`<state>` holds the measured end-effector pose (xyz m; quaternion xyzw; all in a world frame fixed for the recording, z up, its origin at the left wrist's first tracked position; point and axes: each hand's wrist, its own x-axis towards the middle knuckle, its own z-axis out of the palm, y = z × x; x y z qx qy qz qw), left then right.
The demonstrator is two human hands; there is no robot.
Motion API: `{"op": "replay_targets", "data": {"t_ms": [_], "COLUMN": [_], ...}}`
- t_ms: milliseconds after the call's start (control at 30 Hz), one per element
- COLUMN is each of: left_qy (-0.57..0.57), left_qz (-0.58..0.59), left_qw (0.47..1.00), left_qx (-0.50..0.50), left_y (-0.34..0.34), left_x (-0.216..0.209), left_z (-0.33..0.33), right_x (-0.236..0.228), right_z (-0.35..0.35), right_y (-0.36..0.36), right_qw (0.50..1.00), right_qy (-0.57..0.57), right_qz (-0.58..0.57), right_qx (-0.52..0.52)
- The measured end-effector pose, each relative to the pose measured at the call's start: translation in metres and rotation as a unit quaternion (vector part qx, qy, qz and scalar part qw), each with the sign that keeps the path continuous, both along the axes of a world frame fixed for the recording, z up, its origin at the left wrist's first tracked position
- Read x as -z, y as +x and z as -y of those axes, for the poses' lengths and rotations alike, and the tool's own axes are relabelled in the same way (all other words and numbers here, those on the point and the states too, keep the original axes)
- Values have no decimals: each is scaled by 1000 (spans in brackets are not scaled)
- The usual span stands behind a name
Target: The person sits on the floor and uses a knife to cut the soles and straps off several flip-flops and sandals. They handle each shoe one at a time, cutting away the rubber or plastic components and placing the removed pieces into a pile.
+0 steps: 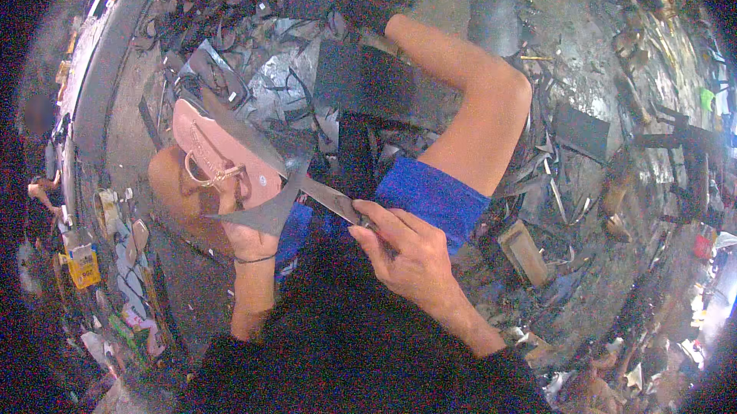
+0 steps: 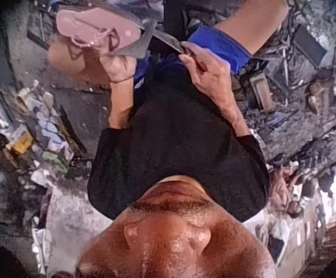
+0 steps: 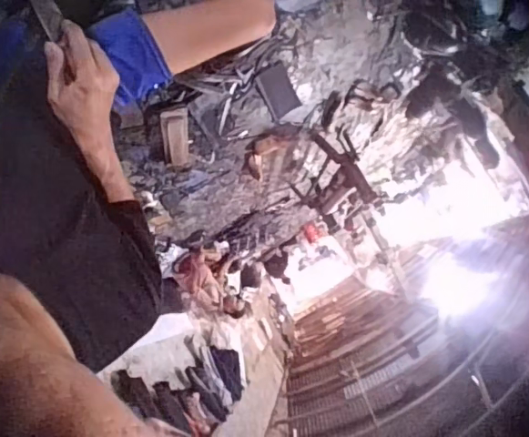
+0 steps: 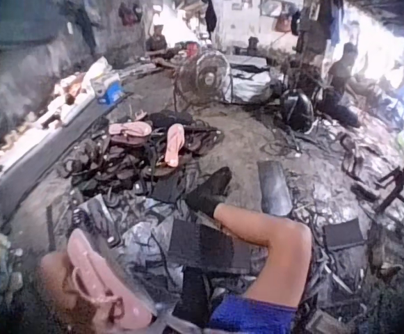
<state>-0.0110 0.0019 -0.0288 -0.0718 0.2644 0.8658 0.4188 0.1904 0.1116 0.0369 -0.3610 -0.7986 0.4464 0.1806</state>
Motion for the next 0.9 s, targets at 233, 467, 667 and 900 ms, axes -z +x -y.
{"op": "replay_targets", "data": {"t_ms": [233,467,667,900], "left_qy": [-18,-74,-53,-71], "left_qz": [14,48,-5,52], "left_qw": [1000,996,997,996], "left_qx": [19,-29,-52,-20], "left_y": [11,10,4,26], "left_x": [12,12,17,-9], "left_z": [37,46,41,47], "right_x": [4,7,24,30], "right_z": [-6,-1,10,-10], "right_y": [-41,-77,-37,-93], "right_qw": [996,992,994,986], "right_qy": [-49,-28,7,-81], "right_qz": [-37,-80,-12,-60], "right_qx": [-62,-89,-110,-131]}}
